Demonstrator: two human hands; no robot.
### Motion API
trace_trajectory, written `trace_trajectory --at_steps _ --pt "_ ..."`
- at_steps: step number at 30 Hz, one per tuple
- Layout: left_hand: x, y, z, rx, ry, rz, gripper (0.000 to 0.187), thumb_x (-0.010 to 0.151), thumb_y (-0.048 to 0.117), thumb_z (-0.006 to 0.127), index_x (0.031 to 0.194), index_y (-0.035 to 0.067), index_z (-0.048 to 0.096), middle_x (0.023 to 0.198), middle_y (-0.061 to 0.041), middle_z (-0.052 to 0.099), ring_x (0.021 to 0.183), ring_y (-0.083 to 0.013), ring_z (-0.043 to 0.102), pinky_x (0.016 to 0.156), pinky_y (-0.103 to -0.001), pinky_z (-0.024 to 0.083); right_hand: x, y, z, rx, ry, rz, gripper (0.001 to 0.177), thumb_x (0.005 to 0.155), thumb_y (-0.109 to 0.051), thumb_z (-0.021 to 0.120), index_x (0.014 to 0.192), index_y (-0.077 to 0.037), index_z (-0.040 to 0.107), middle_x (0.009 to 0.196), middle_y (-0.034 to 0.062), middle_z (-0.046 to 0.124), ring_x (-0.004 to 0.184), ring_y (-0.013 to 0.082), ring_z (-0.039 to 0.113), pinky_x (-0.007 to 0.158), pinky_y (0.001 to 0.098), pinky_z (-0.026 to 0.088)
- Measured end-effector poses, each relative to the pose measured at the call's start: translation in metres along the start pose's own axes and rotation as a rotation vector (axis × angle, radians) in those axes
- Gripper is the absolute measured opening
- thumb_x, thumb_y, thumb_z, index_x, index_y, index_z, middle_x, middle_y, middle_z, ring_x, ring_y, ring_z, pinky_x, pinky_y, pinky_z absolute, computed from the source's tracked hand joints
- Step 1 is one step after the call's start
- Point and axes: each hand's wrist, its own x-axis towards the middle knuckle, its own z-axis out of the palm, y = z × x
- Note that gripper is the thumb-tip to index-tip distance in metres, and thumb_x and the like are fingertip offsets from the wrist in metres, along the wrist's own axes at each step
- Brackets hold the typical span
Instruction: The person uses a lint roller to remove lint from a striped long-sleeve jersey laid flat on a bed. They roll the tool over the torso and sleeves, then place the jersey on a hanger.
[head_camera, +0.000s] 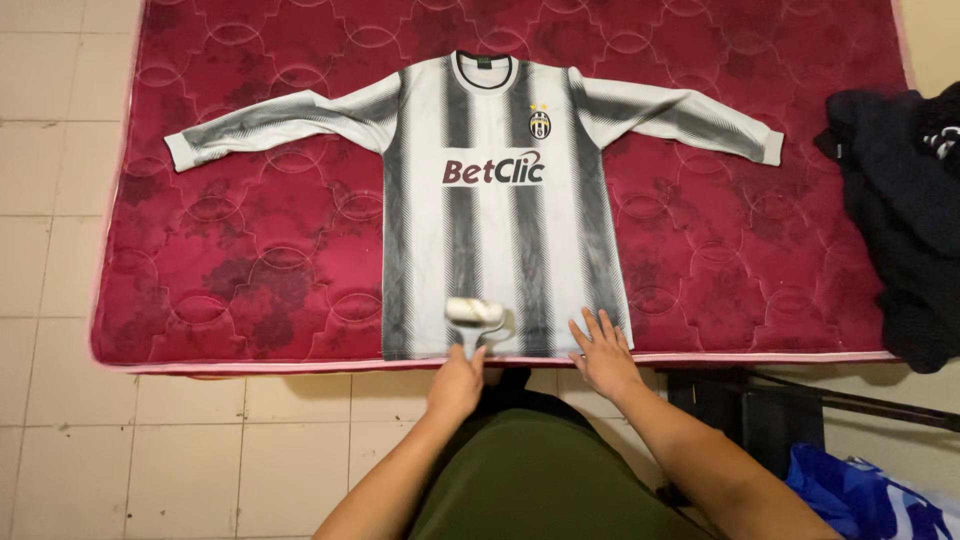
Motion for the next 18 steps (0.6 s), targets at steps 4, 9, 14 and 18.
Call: trace_trajectory --at_steps 4,9,14,18 --pt "0.031 0.031 0.006 0.027 -0.030 0.094 0.055 0.103 0.052 0.044 0.113 -0.002 0.049 0.098 -0.033 0.069 0.097 -0.0516 0.066 0.086 -0.060 0.051 -0.004 -0.008 -0.003 0.039 -0.024 0.038 0.068 0.098 -0.052 0.051 0.158 -0.026 0.032 0.170 0.0073 0.013 0.156 0.0354 0.012 0.123 0.0513 0.024" --pt "0.055 0.032 0.014 0.107 -0.109 0.113 0.058 0.104 0.054 0.042 0.116 -0.002 0.047 0.101 -0.033 0.069 0.098 -0.0508 0.066 0.087 -0.059 0.051 -0.006 -0.008 0.004 0.066 -0.012 0.118 0.075 0.098 -0.056 0.048 0.160 -0.021 0.026 0.170 0.0087 0.010 0.154 0.0387 0.009 0.120 0.0545 0.020" --pt "0.032 0.003 0.011 0.118 -0.156 0.110 0.058 0.104 0.055 0.042 0.116 -0.001 0.048 0.103 -0.034 0.069 0.099 -0.0519 0.065 0.088 -0.059 0.050 0.001 0.004 0.009 0.118 0.094 0.198 0.076 0.097 -0.057 0.050 0.158 -0.015 0.030 0.166 0.0101 0.022 0.151 0.0394 0.019 0.117 0.0536 0.025" --pt "0.007 -0.010 0.004 0.180 -0.184 0.047 0.056 0.103 0.056 0.041 0.113 0.002 0.050 0.103 -0.032 0.069 0.100 -0.0505 0.066 0.088 -0.058 0.051 0.014 0.013 -0.004 0.203 0.247 0.226 0.068 0.096 -0.053 0.054 0.151 -0.014 0.046 0.153 0.0069 0.047 0.138 0.0329 0.043 0.112 0.0499 0.037"
